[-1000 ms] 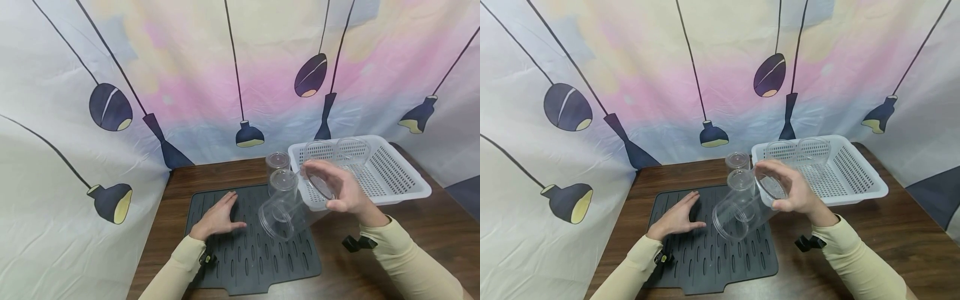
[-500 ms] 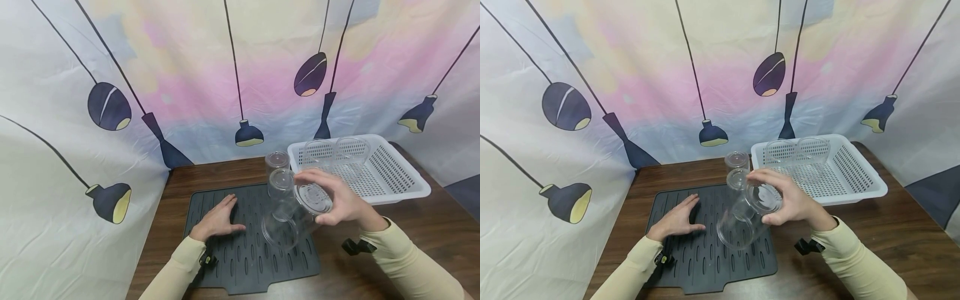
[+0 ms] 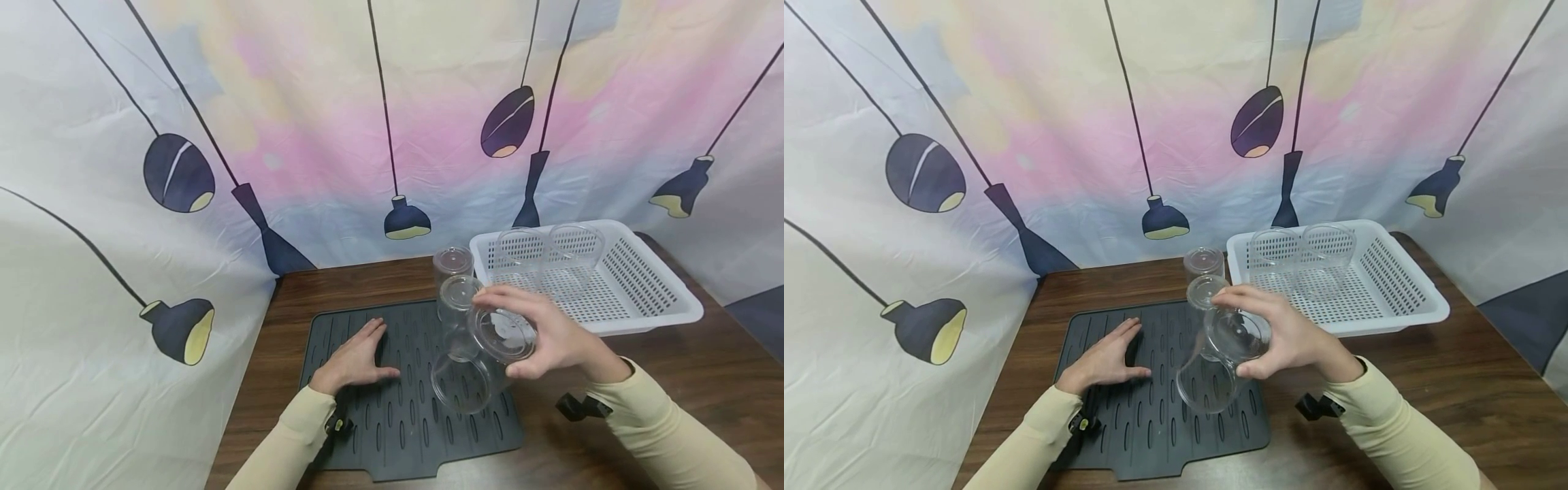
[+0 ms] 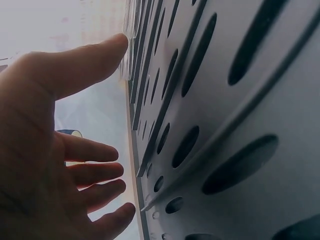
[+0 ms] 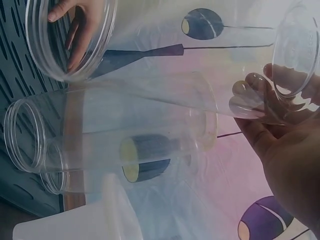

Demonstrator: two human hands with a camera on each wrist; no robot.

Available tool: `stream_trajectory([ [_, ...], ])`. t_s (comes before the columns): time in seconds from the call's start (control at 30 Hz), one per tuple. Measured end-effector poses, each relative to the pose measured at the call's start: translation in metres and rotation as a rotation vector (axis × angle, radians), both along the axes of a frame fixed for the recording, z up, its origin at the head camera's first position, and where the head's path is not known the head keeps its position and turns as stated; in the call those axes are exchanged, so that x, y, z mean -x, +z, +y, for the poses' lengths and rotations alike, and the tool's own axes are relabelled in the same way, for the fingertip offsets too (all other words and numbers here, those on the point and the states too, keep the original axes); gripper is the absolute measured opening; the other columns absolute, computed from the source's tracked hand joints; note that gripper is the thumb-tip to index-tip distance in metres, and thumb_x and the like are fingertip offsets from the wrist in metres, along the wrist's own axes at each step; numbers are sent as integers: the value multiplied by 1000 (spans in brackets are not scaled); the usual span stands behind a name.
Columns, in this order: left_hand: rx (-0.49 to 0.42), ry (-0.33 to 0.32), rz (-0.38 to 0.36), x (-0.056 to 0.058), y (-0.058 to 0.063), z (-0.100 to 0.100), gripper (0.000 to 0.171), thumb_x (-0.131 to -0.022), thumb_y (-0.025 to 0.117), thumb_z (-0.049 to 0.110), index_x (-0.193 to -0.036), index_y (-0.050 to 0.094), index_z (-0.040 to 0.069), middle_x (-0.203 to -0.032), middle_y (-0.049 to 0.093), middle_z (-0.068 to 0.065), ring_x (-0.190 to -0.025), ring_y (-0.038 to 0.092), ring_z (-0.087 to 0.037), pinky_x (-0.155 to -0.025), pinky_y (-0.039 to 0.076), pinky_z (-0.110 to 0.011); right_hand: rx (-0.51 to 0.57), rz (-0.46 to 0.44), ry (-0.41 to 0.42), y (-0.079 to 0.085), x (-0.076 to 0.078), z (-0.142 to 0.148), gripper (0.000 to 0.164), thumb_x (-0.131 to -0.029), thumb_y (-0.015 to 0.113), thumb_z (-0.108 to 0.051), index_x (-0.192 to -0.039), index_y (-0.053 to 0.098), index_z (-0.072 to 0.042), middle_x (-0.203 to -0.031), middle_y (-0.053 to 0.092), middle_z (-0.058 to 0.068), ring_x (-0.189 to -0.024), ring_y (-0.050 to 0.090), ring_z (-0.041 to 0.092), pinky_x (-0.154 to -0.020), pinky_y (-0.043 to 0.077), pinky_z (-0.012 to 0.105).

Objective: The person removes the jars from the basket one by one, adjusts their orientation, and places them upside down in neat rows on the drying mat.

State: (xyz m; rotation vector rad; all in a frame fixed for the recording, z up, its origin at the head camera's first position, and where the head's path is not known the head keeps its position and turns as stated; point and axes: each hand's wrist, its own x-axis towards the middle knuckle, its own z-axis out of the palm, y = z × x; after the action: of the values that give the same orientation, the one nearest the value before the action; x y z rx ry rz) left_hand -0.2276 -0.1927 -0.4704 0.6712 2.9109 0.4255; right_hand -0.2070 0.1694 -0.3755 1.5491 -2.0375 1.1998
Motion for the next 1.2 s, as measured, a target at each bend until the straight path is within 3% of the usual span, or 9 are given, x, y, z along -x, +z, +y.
stream_trajectory([
  [0.23,4,8,-10,-1,1,0,98,-77,76,56,-149,37,2,-159,28,-14,-147,26,-31,-109,37,-55,-70,31,-67,-1,-4,-4,92,-65,82,-53,-134,55,1,-131,57,15,-125,52,23,-99,48,38],
  [0.63,31,14,-21,0,-4,-1,97,-78,75,55,-150,37,3,-159,27,-14,-147,27,-31,-110,36,-53,-84,84,-33,-4,-7,-11,89,-67,82,-53,-135,55,-1,-131,56,13,-117,54,20,-87,55,37],
  [1.2,52,18,-58,-2,-9,-1,97,-77,76,54,-150,36,3,-159,27,-14,-145,29,-32,-109,37,-54,-118,98,-51,-10,-9,-15,88,-67,83,-52,-137,54,-7,-132,55,10,-118,53,21,-86,55,38],
])
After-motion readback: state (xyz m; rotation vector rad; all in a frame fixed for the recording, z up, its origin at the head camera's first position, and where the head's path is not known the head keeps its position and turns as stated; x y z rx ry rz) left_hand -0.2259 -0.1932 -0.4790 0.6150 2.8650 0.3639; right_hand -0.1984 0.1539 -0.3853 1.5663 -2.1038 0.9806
